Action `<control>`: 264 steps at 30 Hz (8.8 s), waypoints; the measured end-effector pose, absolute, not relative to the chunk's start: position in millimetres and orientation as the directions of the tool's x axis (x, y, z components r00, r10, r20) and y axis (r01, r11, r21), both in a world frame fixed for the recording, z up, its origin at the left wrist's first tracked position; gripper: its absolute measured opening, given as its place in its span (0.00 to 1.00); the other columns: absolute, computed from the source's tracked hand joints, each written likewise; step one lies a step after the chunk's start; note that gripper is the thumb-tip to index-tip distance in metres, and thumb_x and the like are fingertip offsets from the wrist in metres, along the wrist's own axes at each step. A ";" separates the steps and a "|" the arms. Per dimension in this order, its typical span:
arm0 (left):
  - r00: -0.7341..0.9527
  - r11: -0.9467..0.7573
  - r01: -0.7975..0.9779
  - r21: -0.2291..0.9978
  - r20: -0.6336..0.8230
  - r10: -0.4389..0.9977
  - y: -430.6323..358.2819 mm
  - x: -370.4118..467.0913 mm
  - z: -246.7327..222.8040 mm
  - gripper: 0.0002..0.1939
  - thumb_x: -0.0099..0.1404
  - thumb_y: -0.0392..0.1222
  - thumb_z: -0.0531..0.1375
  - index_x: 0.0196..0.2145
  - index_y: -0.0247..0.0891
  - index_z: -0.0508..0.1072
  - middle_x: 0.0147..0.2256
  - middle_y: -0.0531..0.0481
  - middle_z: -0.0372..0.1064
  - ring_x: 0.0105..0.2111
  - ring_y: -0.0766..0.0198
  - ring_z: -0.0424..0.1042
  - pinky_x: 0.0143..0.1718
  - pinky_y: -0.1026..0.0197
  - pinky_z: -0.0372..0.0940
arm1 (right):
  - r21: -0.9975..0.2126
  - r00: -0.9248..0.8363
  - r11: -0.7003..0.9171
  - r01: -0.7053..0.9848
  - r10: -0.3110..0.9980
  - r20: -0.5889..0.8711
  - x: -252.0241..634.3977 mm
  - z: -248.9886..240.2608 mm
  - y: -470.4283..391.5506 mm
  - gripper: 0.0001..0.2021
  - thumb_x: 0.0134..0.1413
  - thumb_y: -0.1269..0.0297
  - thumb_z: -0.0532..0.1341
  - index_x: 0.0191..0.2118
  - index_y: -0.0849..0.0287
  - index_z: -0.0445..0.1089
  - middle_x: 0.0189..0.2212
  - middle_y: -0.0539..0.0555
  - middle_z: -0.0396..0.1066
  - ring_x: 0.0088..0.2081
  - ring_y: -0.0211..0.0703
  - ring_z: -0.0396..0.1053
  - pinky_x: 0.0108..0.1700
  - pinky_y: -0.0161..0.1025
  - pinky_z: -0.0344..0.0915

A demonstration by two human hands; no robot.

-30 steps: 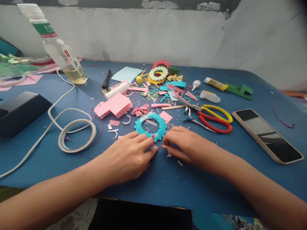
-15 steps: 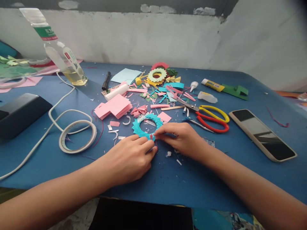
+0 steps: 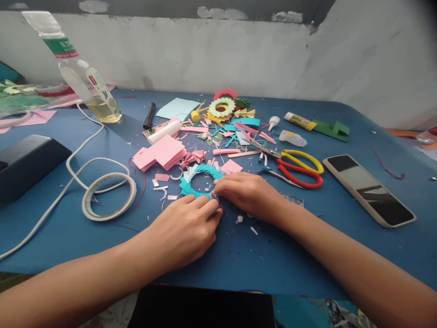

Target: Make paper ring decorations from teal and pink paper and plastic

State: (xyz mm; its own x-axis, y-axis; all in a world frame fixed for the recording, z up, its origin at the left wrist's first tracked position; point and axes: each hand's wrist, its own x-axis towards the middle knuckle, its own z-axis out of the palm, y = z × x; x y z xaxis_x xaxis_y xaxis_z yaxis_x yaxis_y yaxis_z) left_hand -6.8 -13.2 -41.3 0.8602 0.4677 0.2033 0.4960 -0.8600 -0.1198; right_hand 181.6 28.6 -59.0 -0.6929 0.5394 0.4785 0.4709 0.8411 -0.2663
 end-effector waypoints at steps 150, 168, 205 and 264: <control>0.770 -0.783 0.608 0.129 0.144 0.622 -0.6 -8.3 -38.5 0.06 0.56 0.35 0.53 0.32 0.35 0.68 0.53 0.40 0.59 0.54 0.51 0.56 0.52 0.49 0.59 | -0.514 -0.417 0.525 0.678 0.851 0.318 178.6 -58.1 25.1 0.04 0.52 0.70 0.57 0.35 0.57 0.67 0.30 0.49 0.73 0.33 0.40 0.72 0.33 0.33 0.61; 0.793 -0.806 0.579 0.125 0.144 0.592 4.2 -10.2 -40.8 0.06 0.58 0.36 0.52 0.32 0.35 0.67 0.46 0.41 0.64 0.50 0.52 0.60 0.49 0.51 0.60 | -0.316 -0.513 0.597 0.738 0.799 0.313 178.3 -50.8 13.8 0.11 0.54 0.68 0.56 0.44 0.56 0.65 0.34 0.50 0.75 0.31 0.42 0.74 0.29 0.34 0.64; 0.832 -0.834 0.550 -0.047 0.118 0.542 -1.0 -11.9 -40.5 0.06 0.62 0.37 0.50 0.34 0.36 0.66 0.50 0.43 0.65 0.49 0.54 0.64 0.41 0.54 0.62 | -0.607 -0.358 0.455 0.652 0.890 0.283 176.4 -55.6 17.5 0.09 0.49 0.68 0.60 0.39 0.56 0.68 0.28 0.48 0.75 0.29 0.39 0.73 0.33 0.35 0.67; 0.699 -0.727 0.667 0.164 0.199 0.687 -11.2 -1.1 -34.6 0.28 0.64 0.43 0.52 0.58 0.27 0.52 0.59 0.32 0.50 0.52 0.51 0.64 0.48 0.52 0.64 | -0.720 -0.265 0.338 0.606 0.939 0.217 203.0 -19.6 -39.6 0.09 0.53 0.59 0.56 0.35 0.57 0.69 0.29 0.54 0.73 0.30 0.44 0.72 0.36 0.41 0.69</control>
State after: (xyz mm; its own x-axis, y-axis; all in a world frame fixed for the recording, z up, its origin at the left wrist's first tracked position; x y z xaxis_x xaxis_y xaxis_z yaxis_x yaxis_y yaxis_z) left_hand -1.1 -11.2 -34.6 0.6991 0.6868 0.1991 0.6671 -0.7267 0.1643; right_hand 203.0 -39.6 -19.6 -0.2647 0.9395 0.2174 0.6065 0.3375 -0.7199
